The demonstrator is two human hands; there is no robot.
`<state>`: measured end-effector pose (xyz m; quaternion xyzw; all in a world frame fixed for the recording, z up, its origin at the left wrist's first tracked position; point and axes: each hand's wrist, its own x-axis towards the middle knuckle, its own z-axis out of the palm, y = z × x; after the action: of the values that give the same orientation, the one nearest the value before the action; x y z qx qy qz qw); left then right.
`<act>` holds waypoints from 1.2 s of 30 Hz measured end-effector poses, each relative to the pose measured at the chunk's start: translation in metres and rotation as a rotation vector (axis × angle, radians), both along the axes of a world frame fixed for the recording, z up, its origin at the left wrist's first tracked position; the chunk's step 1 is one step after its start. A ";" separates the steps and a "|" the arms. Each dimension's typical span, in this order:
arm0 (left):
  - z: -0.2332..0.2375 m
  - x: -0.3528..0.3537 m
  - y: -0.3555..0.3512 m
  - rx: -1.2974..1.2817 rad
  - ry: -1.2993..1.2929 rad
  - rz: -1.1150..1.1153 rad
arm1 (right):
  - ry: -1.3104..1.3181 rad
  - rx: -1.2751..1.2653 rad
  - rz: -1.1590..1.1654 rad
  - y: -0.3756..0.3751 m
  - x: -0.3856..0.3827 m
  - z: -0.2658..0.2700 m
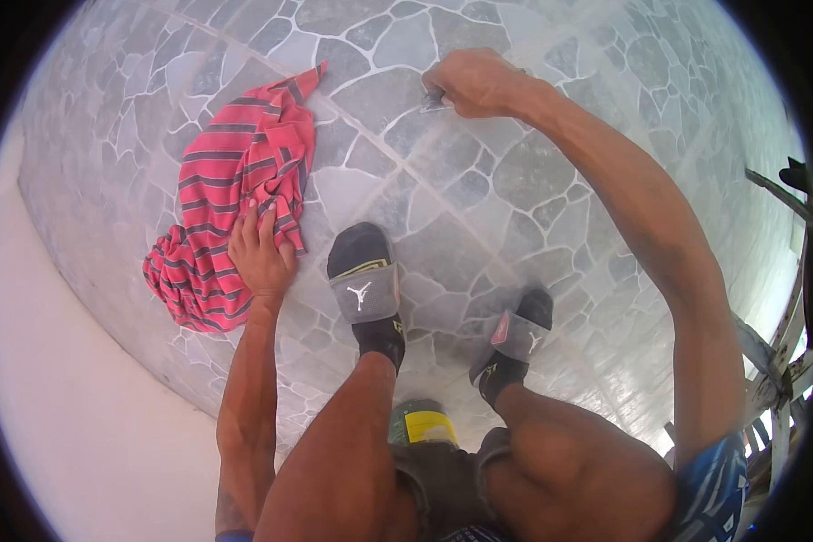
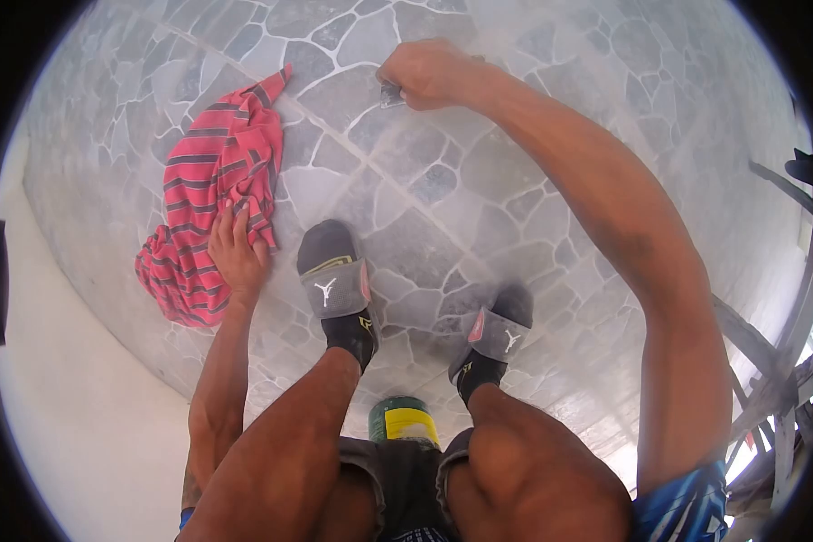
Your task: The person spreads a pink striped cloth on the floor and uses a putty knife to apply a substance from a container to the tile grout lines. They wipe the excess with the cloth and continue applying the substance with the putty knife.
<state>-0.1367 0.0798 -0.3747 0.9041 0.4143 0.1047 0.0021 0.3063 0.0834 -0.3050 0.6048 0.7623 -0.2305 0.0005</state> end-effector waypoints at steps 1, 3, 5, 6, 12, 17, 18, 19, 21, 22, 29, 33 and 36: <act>0.001 0.001 -0.001 -0.007 -0.002 0.003 | 0.037 -0.014 -0.034 0.004 0.001 0.009; 0.005 0.003 -0.001 -0.022 -0.001 0.006 | 0.115 -0.044 -0.106 0.013 0.005 0.025; 0.001 0.002 0.000 -0.008 -0.002 0.002 | -0.048 -0.095 0.077 0.006 -0.001 -0.008; 0.003 0.002 0.000 -0.005 0.000 0.000 | -0.061 -0.090 0.102 0.011 -0.001 0.000; 0.003 0.003 0.000 -0.003 -0.006 -0.006 | -0.043 -0.066 0.197 0.026 -0.008 0.005; 0.002 -0.001 -0.002 -0.021 0.000 -0.002 | -0.108 -0.115 0.278 0.031 -0.018 0.007; 0.003 0.000 0.000 -0.024 0.004 -0.006 | -0.165 -0.173 0.305 0.028 -0.026 0.006; 0.002 0.001 0.003 -0.013 0.000 -0.008 | -0.114 -0.126 0.268 0.032 -0.023 0.009; 0.000 -0.002 -0.001 -0.012 0.005 -0.006 | 0.002 -0.050 0.200 0.036 -0.019 0.016; 0.000 -0.003 -0.003 -0.021 0.004 -0.003 | 0.111 0.101 0.192 0.034 -0.016 0.015; 0.001 0.001 -0.001 -0.028 -0.012 0.000 | -0.113 -0.140 0.239 0.032 -0.028 0.015; -0.001 0.000 0.000 0.001 -0.020 -0.005 | -0.083 -0.120 0.304 0.032 -0.014 0.004; 0.002 0.002 0.000 -0.018 -0.002 0.006 | 0.081 0.067 0.194 0.031 -0.008 0.008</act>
<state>-0.1345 0.0794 -0.3723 0.9027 0.4179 0.1018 0.0105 0.2986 0.1146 -0.2972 0.5180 0.8240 -0.2279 -0.0280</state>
